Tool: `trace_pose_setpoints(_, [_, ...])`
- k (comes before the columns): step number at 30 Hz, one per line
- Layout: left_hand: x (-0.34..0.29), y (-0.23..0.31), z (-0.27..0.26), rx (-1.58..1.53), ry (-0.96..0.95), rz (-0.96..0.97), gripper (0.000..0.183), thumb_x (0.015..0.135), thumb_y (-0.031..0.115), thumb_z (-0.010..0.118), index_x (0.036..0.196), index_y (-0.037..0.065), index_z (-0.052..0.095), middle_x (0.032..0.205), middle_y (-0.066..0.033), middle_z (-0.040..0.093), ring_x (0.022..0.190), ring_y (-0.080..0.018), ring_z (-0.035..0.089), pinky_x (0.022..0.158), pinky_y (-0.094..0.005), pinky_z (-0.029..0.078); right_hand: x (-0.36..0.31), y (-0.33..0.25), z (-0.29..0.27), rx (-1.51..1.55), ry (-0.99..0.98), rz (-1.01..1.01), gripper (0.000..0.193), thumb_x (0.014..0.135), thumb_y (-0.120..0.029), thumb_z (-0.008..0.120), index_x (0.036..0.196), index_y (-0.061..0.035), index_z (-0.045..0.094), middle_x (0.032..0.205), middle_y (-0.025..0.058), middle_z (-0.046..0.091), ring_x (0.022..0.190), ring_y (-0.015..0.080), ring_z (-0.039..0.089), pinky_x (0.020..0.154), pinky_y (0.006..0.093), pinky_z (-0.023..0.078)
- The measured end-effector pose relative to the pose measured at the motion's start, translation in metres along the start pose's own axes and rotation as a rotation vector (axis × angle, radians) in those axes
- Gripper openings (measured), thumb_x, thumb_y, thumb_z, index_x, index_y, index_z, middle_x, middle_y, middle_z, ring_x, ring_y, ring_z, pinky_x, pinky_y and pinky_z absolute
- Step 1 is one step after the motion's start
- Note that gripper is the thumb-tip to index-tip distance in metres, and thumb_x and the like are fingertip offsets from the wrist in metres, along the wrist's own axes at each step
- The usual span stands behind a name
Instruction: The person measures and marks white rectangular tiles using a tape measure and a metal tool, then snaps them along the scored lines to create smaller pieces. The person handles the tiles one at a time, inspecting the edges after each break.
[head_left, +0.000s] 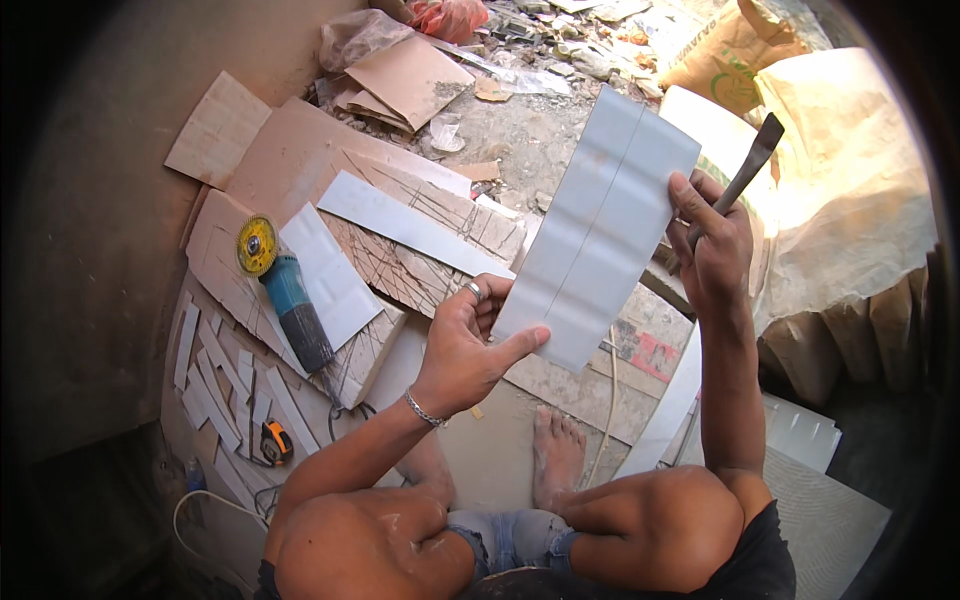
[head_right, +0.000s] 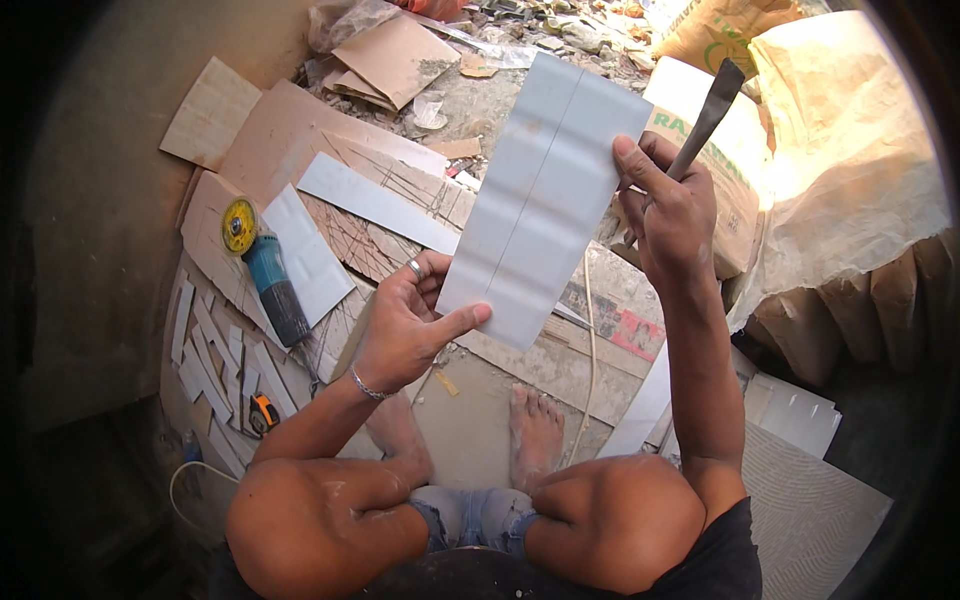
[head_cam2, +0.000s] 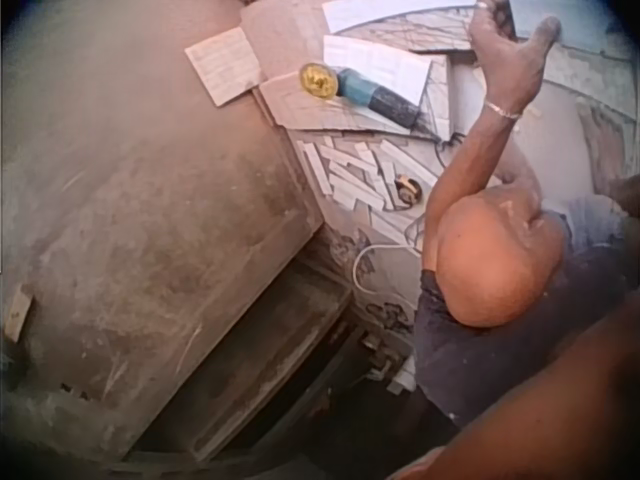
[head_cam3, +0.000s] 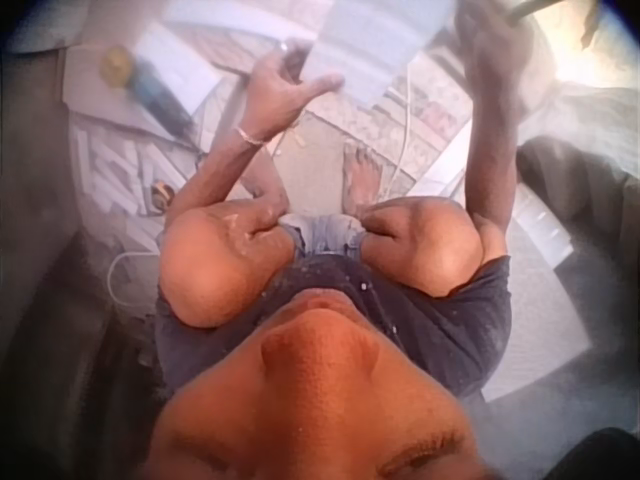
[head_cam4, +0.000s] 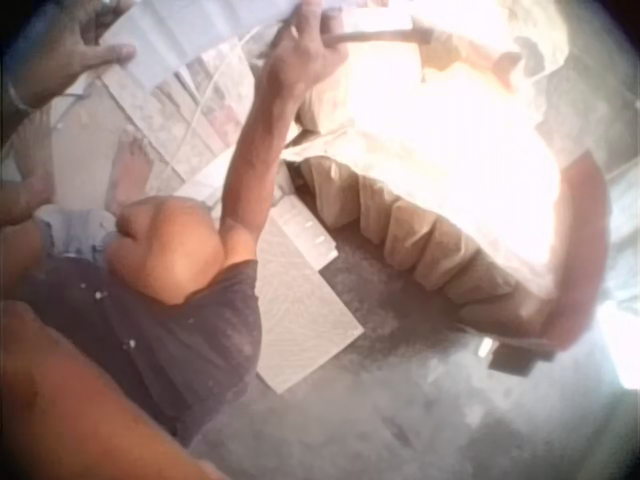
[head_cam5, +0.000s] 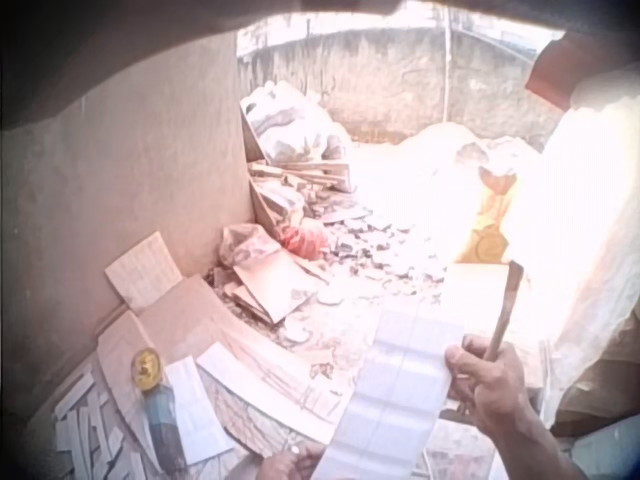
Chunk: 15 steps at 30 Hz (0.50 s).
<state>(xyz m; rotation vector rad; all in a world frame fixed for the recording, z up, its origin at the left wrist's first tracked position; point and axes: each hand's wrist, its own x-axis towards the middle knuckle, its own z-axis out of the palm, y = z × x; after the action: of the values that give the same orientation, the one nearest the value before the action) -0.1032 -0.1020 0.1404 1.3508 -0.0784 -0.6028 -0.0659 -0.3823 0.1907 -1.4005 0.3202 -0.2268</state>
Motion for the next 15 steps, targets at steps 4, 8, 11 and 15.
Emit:
trace_pose_setpoints(4, [-0.0010, -0.0008, 0.0008, 0.013, 0.000, 0.015, 0.043, 0.086, 0.003, 0.087, 0.120, -0.002, 0.060, 0.112, -0.0118, 0.073, 0.103, -0.0134, 0.072, 0.094, -0.0287, 0.060, -0.0018, 0.0009, 0.0037, 0.005, 0.027, 0.019, 0.020, 0.104, -0.017, 0.071, 0.094, -0.0004, 0.069, 0.078, -0.0022, 0.057, 0.055, 0.0021, 0.040, 0.044, 0.0207, 0.026])
trace_pose_setpoints(8, [-0.0013, -0.0006, 0.0009, 0.026, -0.026, 0.011, 0.048, 0.085, -0.001, 0.087, 0.123, -0.002, 0.057, 0.115, -0.0131, 0.071, 0.105, -0.0146, 0.070, 0.095, -0.0303, 0.061, -0.0034, -0.0006, 0.0035, 0.002, 0.007, 0.039, 0.020, 0.105, -0.017, 0.070, 0.095, 0.0001, 0.069, 0.078, -0.0020, 0.057, 0.054, 0.0025, 0.040, 0.044, 0.0209, 0.026])
trace_pose_setpoints(11, [-0.0019, -0.0003, 0.0005, 0.044, -0.034, 0.008, 0.051, 0.084, -0.001, 0.088, 0.124, -0.002, 0.057, 0.116, -0.0132, 0.070, 0.108, -0.0150, 0.070, 0.095, -0.0304, 0.061, -0.0037, -0.0009, 0.0006, 0.004, -0.021, 0.043, 0.019, 0.105, -0.016, 0.069, 0.096, 0.0008, 0.069, 0.078, -0.0018, 0.057, 0.053, 0.0028, 0.040, 0.044, 0.0209, 0.026])
trace_pose_setpoints(15, [-0.0014, -0.0037, -0.0016, 0.067, -0.064, 0.075, 0.055, 0.083, 0.000, 0.090, 0.127, -0.002, 0.056, 0.119, -0.0137, 0.069, 0.113, -0.0157, 0.068, 0.096, -0.0306, 0.060, -0.0025, 0.0015, 0.0005, 0.018, -0.006, 0.062, 0.019, 0.105, -0.016, 0.069, 0.097, 0.0013, 0.069, 0.077, -0.0015, 0.057, 0.053, 0.0029, 0.039, 0.044, 0.0209, 0.026])
